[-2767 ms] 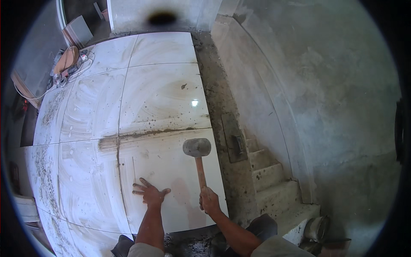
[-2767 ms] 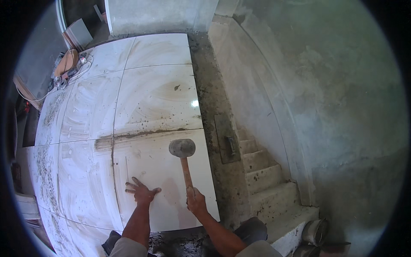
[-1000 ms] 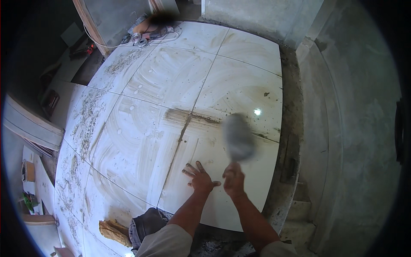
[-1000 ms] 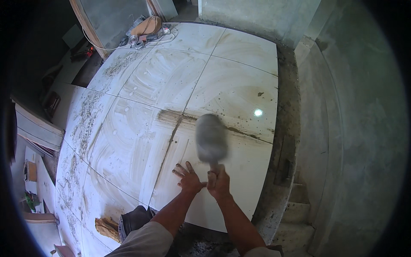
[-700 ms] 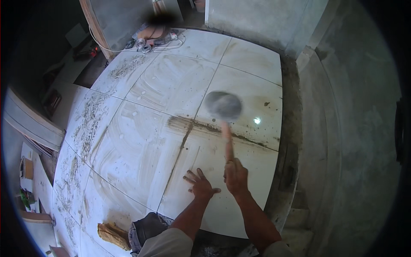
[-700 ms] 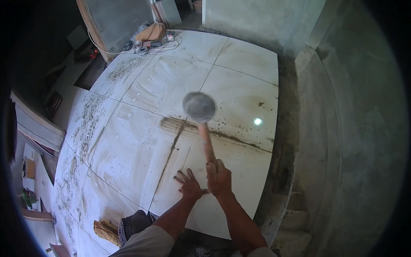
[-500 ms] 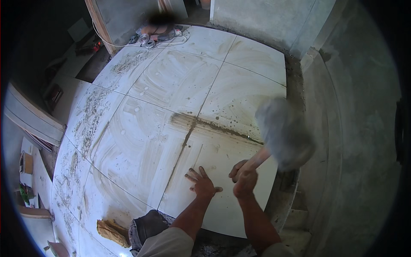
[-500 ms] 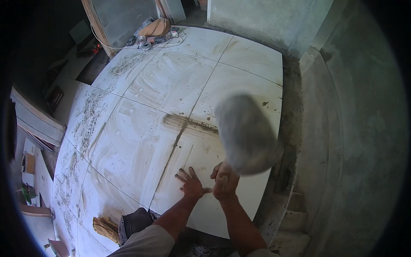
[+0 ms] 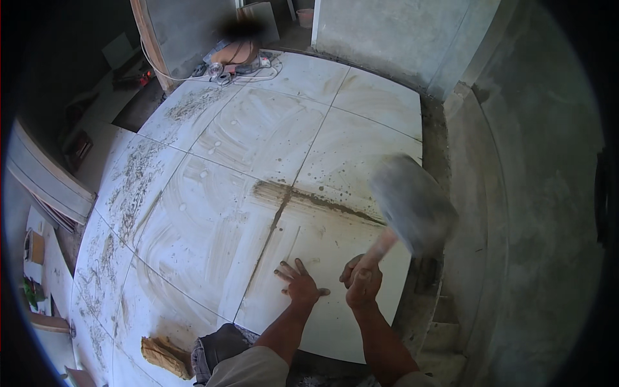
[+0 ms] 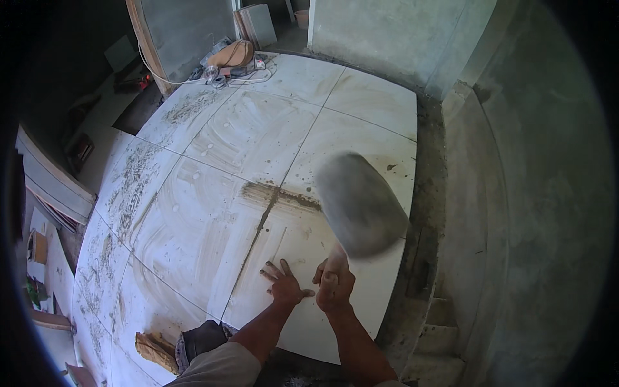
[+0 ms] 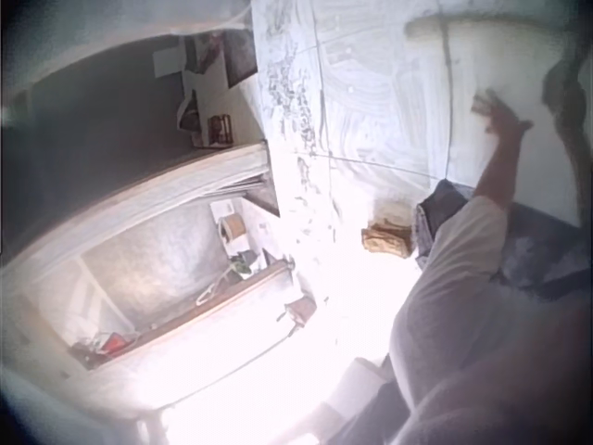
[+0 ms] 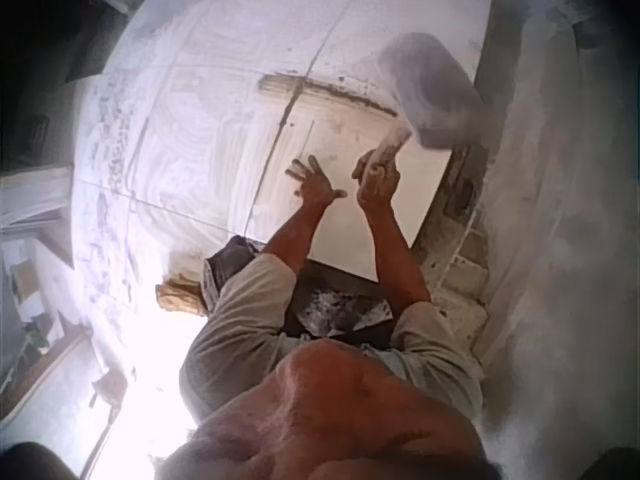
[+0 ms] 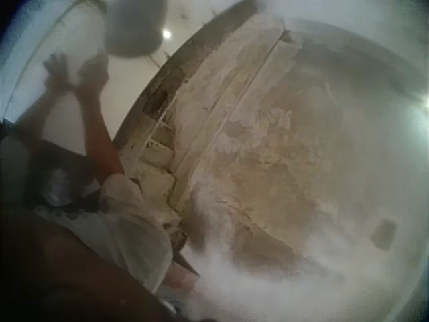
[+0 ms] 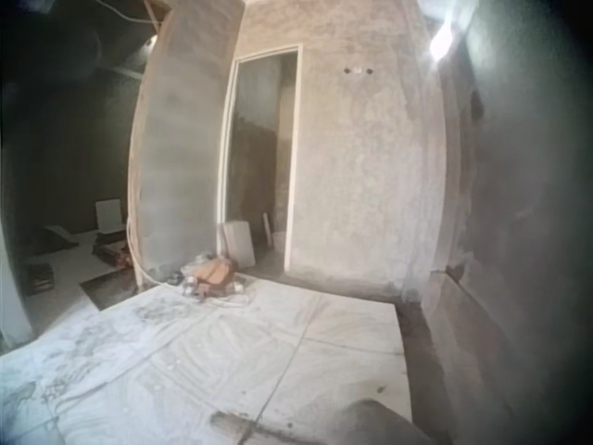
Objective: The person applies mortar to the floor using a trowel, lays a tile onto the surface, taps it with a rubber mallet, and wipes the tiles clean with a sponge.
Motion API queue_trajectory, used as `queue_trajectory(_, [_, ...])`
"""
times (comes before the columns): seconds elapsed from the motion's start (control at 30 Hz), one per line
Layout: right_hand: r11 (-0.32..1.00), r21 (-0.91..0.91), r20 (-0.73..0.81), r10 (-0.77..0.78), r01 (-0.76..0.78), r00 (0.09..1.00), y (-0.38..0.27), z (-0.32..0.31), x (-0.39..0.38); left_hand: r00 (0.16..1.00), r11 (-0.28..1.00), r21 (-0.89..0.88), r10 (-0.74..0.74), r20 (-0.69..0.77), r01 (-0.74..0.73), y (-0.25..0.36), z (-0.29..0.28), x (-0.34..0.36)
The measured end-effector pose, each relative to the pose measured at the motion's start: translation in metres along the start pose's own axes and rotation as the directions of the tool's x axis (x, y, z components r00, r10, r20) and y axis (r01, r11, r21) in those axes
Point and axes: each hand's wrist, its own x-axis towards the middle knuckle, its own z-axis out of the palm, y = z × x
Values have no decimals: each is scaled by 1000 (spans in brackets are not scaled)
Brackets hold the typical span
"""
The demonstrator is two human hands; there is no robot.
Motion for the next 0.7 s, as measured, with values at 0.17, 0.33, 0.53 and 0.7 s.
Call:
queue_trajectory(0.17, [766, -604, 76, 330, -220, 941, 60, 7, -49, 1000, 999, -21, 24, -13, -25, -3, 3, 6])
queue_trajectory(0.33, [830, -517, 136, 320, -209, 937, 46, -14, -51, 996, 996, -57, 73, -49, -75, -5, 1, -3])
queue_trajectory(0.53, [800, -249, -50, 553, -546, 832, -30, -59, -128, 995, 996, -75, 40, -97, -48, -8, 0, -7])
queue_trajectory(0.7, [753, -280, -111, 591, -596, 799, -56, -95, -207, 995, 997, -60, 40, -91, -45, -13, 2, -7])
